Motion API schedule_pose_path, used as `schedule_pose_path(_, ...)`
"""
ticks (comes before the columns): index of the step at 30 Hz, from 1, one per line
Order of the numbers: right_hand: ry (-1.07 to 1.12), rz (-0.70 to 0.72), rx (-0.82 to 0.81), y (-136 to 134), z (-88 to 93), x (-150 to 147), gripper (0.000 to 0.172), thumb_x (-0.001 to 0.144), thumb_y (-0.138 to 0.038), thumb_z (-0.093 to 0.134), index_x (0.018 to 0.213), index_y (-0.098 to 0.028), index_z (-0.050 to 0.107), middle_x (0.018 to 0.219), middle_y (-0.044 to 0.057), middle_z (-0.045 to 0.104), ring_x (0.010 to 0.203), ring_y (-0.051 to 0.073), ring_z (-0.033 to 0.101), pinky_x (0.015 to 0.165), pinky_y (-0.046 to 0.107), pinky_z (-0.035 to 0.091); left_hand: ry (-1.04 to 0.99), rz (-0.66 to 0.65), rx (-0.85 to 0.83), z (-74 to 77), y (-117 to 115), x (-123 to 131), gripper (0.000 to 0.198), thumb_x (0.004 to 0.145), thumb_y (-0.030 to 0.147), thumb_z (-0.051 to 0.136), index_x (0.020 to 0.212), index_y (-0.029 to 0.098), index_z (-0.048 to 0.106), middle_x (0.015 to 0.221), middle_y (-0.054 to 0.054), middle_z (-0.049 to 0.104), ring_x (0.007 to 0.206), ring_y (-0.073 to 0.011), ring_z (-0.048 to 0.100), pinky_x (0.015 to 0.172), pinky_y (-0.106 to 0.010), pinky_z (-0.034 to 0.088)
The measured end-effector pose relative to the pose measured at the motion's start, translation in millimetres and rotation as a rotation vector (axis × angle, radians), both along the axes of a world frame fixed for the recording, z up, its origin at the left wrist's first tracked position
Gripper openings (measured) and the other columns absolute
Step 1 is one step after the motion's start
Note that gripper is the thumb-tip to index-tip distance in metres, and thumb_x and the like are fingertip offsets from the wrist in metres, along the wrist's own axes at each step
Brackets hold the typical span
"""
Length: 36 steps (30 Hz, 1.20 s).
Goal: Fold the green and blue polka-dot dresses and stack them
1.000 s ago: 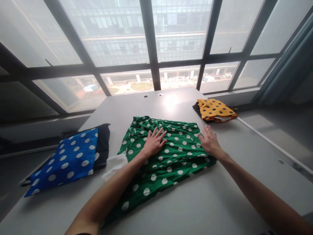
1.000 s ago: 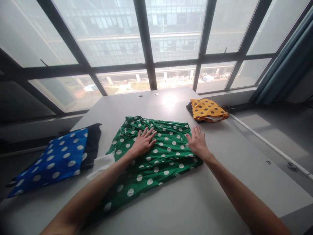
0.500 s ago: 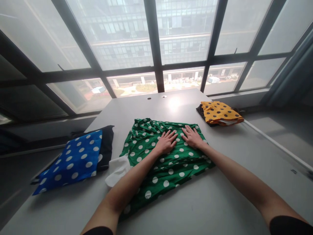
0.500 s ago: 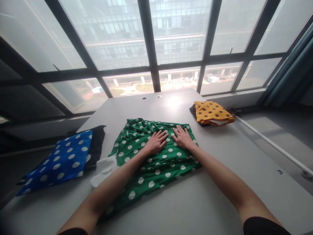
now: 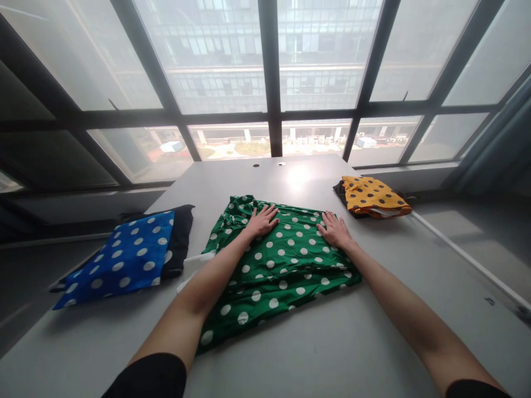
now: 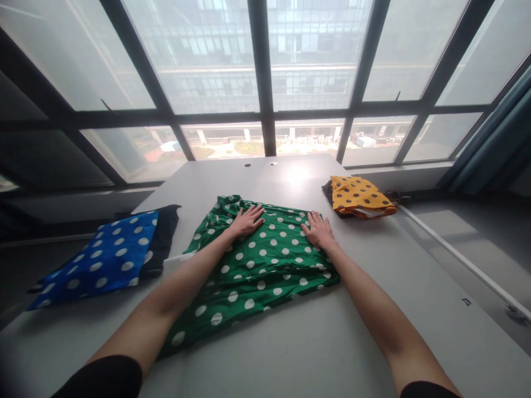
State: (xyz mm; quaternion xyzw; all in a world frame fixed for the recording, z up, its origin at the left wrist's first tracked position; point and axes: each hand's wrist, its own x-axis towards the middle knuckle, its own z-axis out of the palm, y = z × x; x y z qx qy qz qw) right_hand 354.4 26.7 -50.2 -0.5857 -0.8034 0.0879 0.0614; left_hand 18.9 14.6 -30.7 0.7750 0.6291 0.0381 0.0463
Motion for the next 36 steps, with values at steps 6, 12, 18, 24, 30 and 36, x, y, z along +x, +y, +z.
schedule_pose_path(6, -0.002, -0.004, 0.012, 0, -1.5, 0, 0.073, 0.107, -0.054, 0.023, 0.168, -0.013, 0.023, 0.175, 0.011, 0.014, 0.162, 0.023, 0.011, 0.13, 0.052, 0.007, 0.01, 0.172, -0.005, 11.7, 23, -71, 0.062, 0.108, 0.055, 0.025, 0.165, 0.031, 0.033, 0.173, -0.005, 0.026, 0.159, -0.0335, 0.02, 0.124, -0.064, 0.018)
schedule_pose_path(12, -0.029, -0.018, 0.011, 1, -4.1, -2, 0.073, 0.106, -0.053, 0.023, 0.168, -0.012, 0.023, 0.175, 0.009, 0.013, 0.162, 0.023, 0.01, 0.13, 0.052, 0.008, 0.054, 0.191, 0.098, 31.2, 17, -77, 0.059, 0.109, 0.04, 0.025, 0.162, 0.016, 0.039, 0.17, -0.013, 0.032, 0.159, -0.0328, 0.02, 0.127, -0.062, 0.011)
schedule_pose_path(18, -0.041, -0.018, 0.009, 2, -4.8, -1, 0.073, 0.107, -0.053, 0.022, 0.168, -0.014, 0.022, 0.175, 0.007, 0.012, 0.162, 0.022, 0.009, 0.13, 0.051, 0.006, 0.023, -0.09, 0.112, 3.9, -44, -26, 0.066, 0.108, 0.056, 0.028, 0.165, 0.023, 0.035, 0.171, -0.007, 0.03, 0.16, -0.0295, 0.021, 0.129, -0.054, 0.014)
schedule_pose_path(24, -0.045, -0.007, 0.009, 0, -3.9, 0, 0.073, 0.106, -0.053, 0.022, 0.168, -0.015, 0.022, 0.175, 0.008, 0.013, 0.162, 0.024, 0.009, 0.13, 0.052, 0.007, 0.049, 0.122, 0.022, -8.9, -75, -71, 0.07, 0.107, 0.06, 0.028, 0.165, 0.021, 0.033, 0.174, -0.009, 0.02, 0.161, -0.0297, 0.017, 0.128, -0.051, 0.016)
schedule_pose_path(30, -0.007, -0.003, 0.013, 0, -0.8, 4, 0.074, 0.106, -0.053, 0.021, 0.168, -0.012, 0.019, 0.175, 0.009, 0.014, 0.161, 0.023, 0.011, 0.129, 0.055, 0.007, 0.084, 0.358, -0.024, 16.8, -89, -107, 0.068, 0.109, 0.05, 0.025, 0.165, 0.013, 0.03, 0.173, -0.014, 0.023, 0.16, -0.0317, 0.018, 0.126, -0.062, 0.017)
schedule_pose_path(36, -0.039, 0.005, 0.175, -33, 17.8, -39, 0.071, 0.105, -0.037, 0.031, 0.168, -0.007, 0.017, 0.173, 0.017, 0.015, 0.161, 0.031, 0.009, 0.126, 0.063, 0.006, 0.082, 0.12, 0.133, 34.4, -121, -19, 0.066, 0.108, 0.048, 0.031, 0.164, 0.012, 0.035, 0.17, -0.014, 0.031, 0.16, -0.0305, 0.022, 0.128, -0.057, 0.019)
